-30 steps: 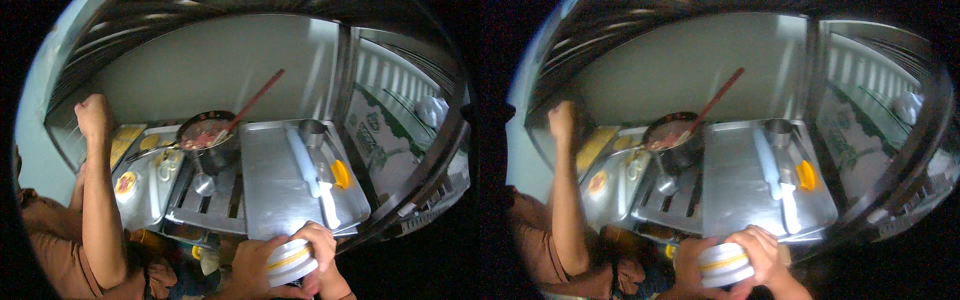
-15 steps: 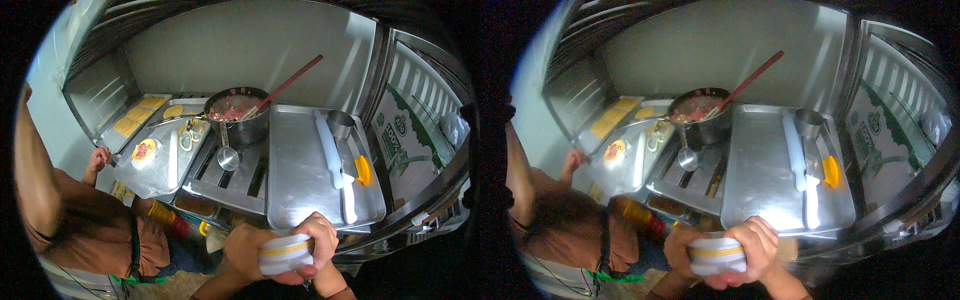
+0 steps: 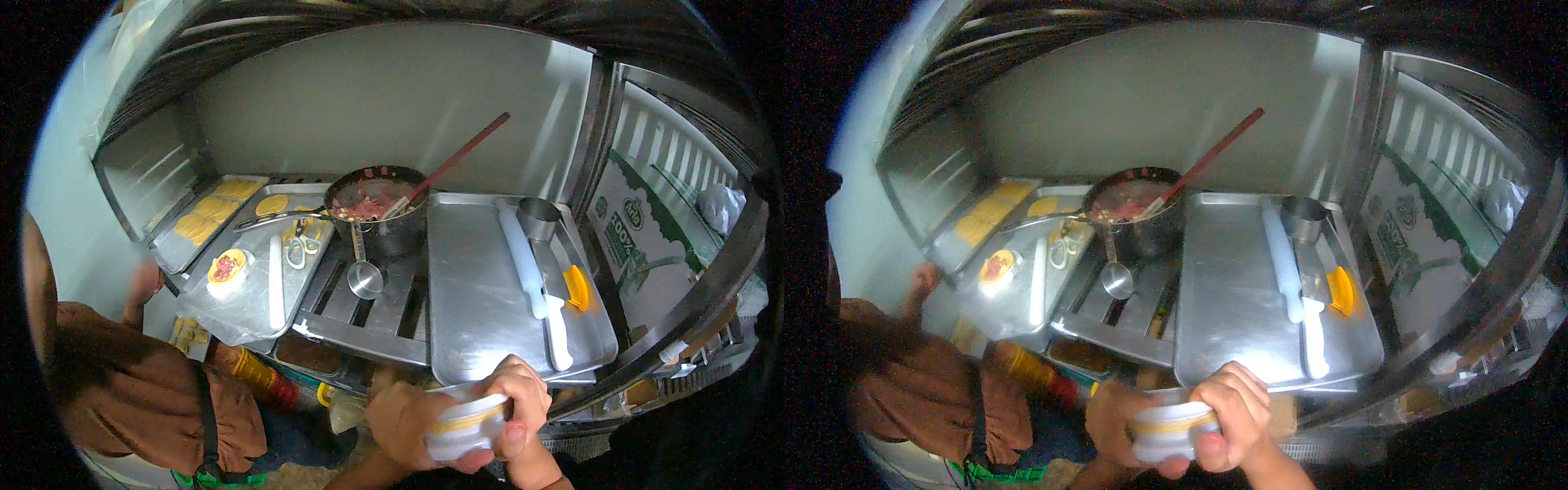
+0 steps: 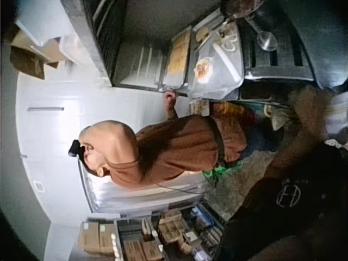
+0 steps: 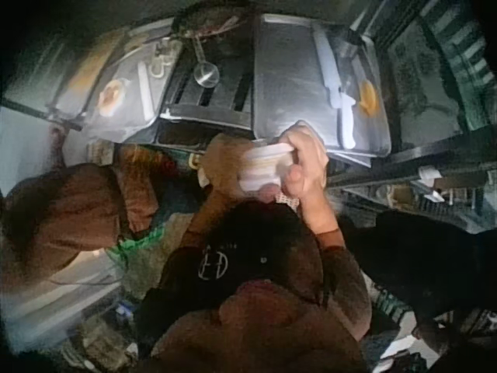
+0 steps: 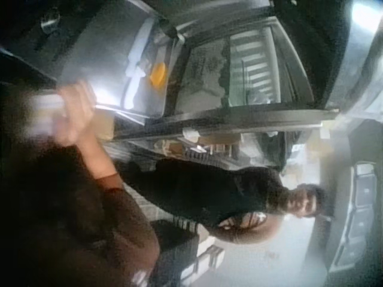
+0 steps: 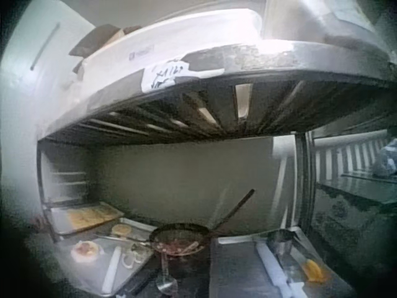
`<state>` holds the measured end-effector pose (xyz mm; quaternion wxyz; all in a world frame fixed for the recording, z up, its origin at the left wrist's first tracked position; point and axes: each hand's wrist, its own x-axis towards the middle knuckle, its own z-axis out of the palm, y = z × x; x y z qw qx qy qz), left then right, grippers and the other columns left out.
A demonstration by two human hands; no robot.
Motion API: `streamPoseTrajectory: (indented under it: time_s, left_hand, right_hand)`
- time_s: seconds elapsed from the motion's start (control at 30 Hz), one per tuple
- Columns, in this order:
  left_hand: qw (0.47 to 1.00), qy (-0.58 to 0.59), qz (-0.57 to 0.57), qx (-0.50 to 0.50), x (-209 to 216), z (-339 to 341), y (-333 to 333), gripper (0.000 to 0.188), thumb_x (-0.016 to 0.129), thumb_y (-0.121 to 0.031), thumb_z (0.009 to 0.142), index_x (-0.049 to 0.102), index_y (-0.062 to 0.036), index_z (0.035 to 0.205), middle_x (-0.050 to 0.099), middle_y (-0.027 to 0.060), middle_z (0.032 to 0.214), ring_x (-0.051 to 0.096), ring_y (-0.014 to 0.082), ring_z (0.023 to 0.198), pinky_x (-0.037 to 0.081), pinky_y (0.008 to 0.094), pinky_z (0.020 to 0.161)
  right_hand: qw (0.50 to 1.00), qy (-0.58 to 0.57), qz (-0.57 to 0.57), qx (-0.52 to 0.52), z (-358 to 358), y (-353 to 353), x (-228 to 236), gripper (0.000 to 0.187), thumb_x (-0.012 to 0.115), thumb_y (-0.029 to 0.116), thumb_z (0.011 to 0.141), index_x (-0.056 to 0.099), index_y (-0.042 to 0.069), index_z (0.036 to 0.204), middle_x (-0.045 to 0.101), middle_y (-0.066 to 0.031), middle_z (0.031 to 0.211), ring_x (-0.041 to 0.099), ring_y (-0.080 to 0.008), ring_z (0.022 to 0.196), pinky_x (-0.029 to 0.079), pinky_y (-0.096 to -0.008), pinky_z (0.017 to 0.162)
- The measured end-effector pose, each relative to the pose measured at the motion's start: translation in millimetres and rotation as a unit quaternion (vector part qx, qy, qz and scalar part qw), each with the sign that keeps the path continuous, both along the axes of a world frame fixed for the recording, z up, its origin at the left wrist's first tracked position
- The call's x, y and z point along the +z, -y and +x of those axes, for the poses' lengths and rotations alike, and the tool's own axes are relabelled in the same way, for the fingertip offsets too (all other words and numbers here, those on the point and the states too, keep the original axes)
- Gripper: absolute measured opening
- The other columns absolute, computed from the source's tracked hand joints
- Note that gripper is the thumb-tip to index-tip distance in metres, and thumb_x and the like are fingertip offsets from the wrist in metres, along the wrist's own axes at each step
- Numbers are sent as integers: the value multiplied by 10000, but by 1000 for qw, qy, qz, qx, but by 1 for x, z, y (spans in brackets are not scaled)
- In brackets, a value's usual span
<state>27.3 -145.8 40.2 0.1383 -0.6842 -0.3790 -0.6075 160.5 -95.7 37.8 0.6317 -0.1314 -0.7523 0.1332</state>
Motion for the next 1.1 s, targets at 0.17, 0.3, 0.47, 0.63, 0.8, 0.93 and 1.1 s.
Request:
streamPoseTrajectory:
  time_s: [0.17, 0.3, 0.47, 0.63, 0.8, 0.93, 1.1]
  left_hand:
    - [1000, 10, -7, -16, -4, -4, -11, 609, 688, -633, 607, 587, -60, 785, 554, 67, 662, 533, 222, 525, 403, 325, 466]
    - [999, 23, -12, -24, -10, -7, -13, 570, 679, -594, 645, 576, -56, 806, 536, 70, 651, 515, 230, 510, 400, 326, 459]
    - [999, 14, 23, -44, 0, -5, -10, 581, 683, -577, 665, 562, -44, 863, 514, 66, 654, 499, 225, 513, 403, 319, 478]
    - [997, 11, 32, -63, -1, -6, -10, 577, 684, -569, 673, 555, -40, 862, 517, 61, 661, 502, 215, 516, 401, 307, 477]
    - [997, 10, 30, -63, -2, -14, -8, 565, 686, -553, 678, 554, -35, 861, 508, 61, 665, 505, 214, 520, 407, 301, 483]
    - [996, 51, 13, -77, 1, -16, -6, 545, 695, -528, 681, 565, -28, 855, 501, 63, 668, 509, 207, 525, 414, 301, 486]
    - [995, 69, -10, -68, 0, -25, -2, 526, 707, -508, 678, 576, -26, 843, 508, 66, 678, 517, 201, 530, 422, 302, 489]
  right_hand:
    - [999, 20, 21, -35, 0, -4, 2, 521, 554, 487, 776, 525, -32, 819, 529, -116, 645, 503, -251, 505, 412, -335, 475]
    - [998, 18, 17, -57, 0, 1, 1, 544, 562, 514, 771, 526, -26, 825, 532, -113, 649, 508, -243, 511, 412, -332, 475]
    - [997, 15, 34, -72, 2, 11, 4, 551, 552, 521, 784, 525, -27, 835, 538, -107, 646, 513, -236, 508, 416, -329, 472]
    - [995, -2, 41, -94, -3, 14, 7, 610, 429, 578, 848, 500, -26, 787, 504, -62, 577, 483, -175, 485, 386, -278, 459]
    - [996, 9, 14, -89, -5, 16, 2, 551, 535, 538, 785, 521, -12, 812, 545, -107, 643, 519, -229, 509, 419, -319, 469]
    - [995, -11, 21, -95, -13, 12, -3, 498, 505, 491, 799, 514, -6, 776, 532, -101, 605, 510, -218, 487, 409, -305, 455]
    - [996, -15, 10, -88, -26, 12, -4, 467, 461, 449, 818, 495, -13, 759, 513, -108, 583, 475, -204, 465, 379, -300, 434]
